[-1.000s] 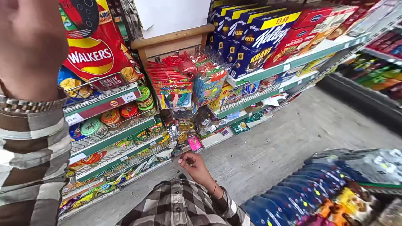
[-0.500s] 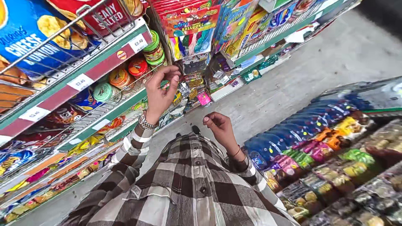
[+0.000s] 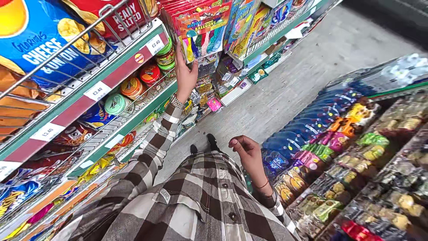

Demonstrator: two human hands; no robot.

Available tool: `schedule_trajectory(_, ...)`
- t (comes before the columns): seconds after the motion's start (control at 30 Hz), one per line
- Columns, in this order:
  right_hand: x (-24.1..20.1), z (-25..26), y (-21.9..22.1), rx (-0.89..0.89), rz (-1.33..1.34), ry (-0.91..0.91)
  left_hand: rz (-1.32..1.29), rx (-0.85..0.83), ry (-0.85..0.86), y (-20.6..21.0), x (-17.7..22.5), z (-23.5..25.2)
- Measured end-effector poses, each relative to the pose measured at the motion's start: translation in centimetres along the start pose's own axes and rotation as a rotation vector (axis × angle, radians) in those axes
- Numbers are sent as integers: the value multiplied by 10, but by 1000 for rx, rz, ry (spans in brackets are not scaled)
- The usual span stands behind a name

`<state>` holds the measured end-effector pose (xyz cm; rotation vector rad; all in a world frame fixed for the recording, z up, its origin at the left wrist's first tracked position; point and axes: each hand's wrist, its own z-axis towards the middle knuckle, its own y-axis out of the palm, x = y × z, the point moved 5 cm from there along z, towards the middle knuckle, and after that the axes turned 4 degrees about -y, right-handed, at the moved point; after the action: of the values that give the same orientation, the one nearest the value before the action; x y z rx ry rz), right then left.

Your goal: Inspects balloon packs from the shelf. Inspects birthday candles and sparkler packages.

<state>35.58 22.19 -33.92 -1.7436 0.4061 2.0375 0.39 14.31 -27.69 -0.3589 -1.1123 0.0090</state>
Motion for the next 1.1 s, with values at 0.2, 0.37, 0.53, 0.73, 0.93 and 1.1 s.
schedule_trajectory(0.2,5,-25,-5,77,-15,18,-17,58,16,1,3,7)
schedule_trajectory(0.37,3,-28,-7,78,15,12,-192,-41,36,13,-1,15)
schedule_trajectory(0.53,11,-13,-23,56,24,7,-448,-205,-64,25,-18,27)
schedule_trajectory(0.73,17,21,-52,-51,87,-18,-735,-268,-173,13,8,3)
schedule_trajectory(0.93,30,60,-96,-136,96,-33,-788,-285,-233,6,52,-33)
schedule_trajectory(1.1,38,91,-124,-223,146,-44,-804,-278,-341,23,56,-60)
